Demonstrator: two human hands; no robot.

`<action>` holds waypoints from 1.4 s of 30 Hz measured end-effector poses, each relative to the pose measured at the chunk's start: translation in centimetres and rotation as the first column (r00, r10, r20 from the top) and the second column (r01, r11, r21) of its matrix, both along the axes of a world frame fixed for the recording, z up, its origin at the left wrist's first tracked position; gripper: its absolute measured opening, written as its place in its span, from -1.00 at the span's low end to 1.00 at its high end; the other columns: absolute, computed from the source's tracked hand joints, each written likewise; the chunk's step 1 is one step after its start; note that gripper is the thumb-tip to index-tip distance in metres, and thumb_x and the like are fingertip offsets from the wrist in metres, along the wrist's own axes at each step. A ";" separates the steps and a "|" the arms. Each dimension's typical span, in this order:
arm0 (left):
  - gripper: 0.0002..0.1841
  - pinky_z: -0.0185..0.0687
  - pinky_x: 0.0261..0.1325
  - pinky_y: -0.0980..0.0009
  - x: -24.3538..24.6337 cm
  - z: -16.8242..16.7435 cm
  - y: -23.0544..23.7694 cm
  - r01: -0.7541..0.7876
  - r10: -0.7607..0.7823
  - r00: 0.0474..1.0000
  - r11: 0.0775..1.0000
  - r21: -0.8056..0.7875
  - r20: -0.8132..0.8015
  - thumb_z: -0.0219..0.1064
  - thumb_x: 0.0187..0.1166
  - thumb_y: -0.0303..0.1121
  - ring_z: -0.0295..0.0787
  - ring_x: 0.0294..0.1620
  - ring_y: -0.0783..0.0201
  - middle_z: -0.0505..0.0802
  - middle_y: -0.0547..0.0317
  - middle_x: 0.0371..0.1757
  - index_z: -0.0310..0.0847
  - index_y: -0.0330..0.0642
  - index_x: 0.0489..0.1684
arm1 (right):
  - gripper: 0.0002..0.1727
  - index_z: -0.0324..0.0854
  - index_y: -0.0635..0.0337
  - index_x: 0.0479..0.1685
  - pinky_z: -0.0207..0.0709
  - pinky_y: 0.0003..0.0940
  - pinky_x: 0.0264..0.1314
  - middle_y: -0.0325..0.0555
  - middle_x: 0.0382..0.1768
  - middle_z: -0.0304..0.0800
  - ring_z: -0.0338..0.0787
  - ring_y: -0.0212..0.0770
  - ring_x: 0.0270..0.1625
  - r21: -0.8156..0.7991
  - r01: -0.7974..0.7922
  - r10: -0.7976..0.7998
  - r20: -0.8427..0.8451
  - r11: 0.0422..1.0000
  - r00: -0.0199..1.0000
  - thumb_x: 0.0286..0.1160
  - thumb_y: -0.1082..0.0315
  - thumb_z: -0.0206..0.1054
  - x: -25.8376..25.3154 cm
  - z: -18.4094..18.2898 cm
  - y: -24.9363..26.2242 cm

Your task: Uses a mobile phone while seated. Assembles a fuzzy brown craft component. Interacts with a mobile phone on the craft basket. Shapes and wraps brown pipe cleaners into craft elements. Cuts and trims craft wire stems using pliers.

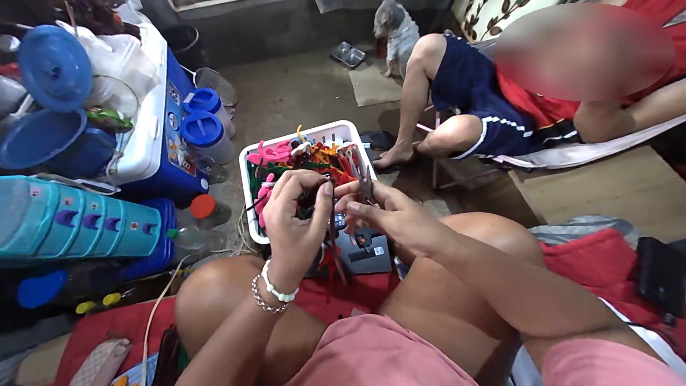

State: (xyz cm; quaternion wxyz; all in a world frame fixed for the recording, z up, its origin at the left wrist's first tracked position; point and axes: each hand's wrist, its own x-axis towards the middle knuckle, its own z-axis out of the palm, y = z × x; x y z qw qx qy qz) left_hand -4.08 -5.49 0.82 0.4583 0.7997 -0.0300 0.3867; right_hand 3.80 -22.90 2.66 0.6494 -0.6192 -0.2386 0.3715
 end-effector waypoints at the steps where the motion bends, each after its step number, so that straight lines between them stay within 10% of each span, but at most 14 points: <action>1: -0.84 0.72 0.09 0.50 0.0 -0.1 0.0 -0.005 0.005 1.000 1.000 0.018 -0.007 0.30 0.66 -0.39 0.75 0.04 0.44 0.81 0.16 -0.02 0.73 -0.31 -0.11 | -0.75 0.56 0.28 0.24 0.77 -0.47 0.05 -0.18 -0.05 0.85 0.86 -0.41 -0.10 0.041 0.028 -0.033 0.121 0.999 0.992 0.75 0.36 0.22 -0.2 -0.2 0.1; 6: -0.86 0.69 0.15 0.54 0.3 -0.6 -0.6 -0.015 0.016 1.000 0.985 0.172 -0.004 0.36 0.63 -0.34 0.75 0.08 0.45 0.83 0.15 -0.03 0.73 -0.24 -0.15 | -0.82 0.71 0.33 -0.14 0.70 -0.54 -0.04 -0.15 -0.19 0.78 0.76 -0.48 -0.16 0.219 0.127 -0.224 0.511 0.967 0.830 0.60 0.35 0.39 0.3 -0.9 0.4; 16: -0.80 0.62 0.16 0.60 0.3 0.1 -0.4 0.022 -0.021 1.000 0.908 0.419 -0.009 0.35 0.63 -0.37 0.77 0.08 0.35 0.84 -0.11 -0.04 0.79 -0.36 -0.12 | -0.82 0.66 0.32 -0.02 0.58 -0.62 -0.12 -0.21 -0.19 0.72 0.67 -0.56 -0.24 0.142 0.045 -0.070 0.180 0.989 0.981 0.68 0.35 0.33 1.6 -0.3 -0.4; 25: -0.70 0.54 0.29 0.60 -0.1 0.8 0.5 0.179 -0.116 0.981 0.854 0.488 -0.156 0.24 0.74 -0.32 0.72 0.20 0.35 0.82 -0.20 0.00 0.74 -0.46 -0.08 | -0.79 0.74 0.47 -0.06 0.55 -0.31 0.01 0.17 -0.16 0.78 0.73 -0.15 -0.10 0.191 0.088 -0.183 0.565 0.978 0.805 0.55 0.44 0.37 2.0 -0.6 -0.8; 30: -0.72 0.57 0.23 0.50 0.1 0.4 -0.8 0.048 -0.008 0.997 0.837 0.544 -0.076 0.28 0.70 -0.31 0.78 0.11 0.17 0.86 -0.23 -0.07 0.79 -0.39 -0.15 | -0.78 0.74 0.45 -0.05 0.52 -0.39 -0.06 0.11 -0.17 0.78 0.70 -0.24 -0.16 0.107 0.122 -0.161 0.533 0.987 0.831 0.54 0.41 0.41 2.1 -0.1 -1.1; 42: -0.72 0.60 0.13 0.67 0.4 -0.9 -0.2 0.201 -0.157 0.973 0.936 0.290 -0.168 0.21 0.70 -0.31 0.73 0.04 0.53 0.85 0.04 -0.09 0.73 -0.37 -0.21 | -0.79 0.72 0.49 -0.03 0.59 -0.36 0.07 0.13 -0.14 0.78 0.74 -0.19 -0.05 0.056 -0.078 0.020 0.672 0.995 0.740 0.61 0.47 0.29 3.1 -0.2 -1.3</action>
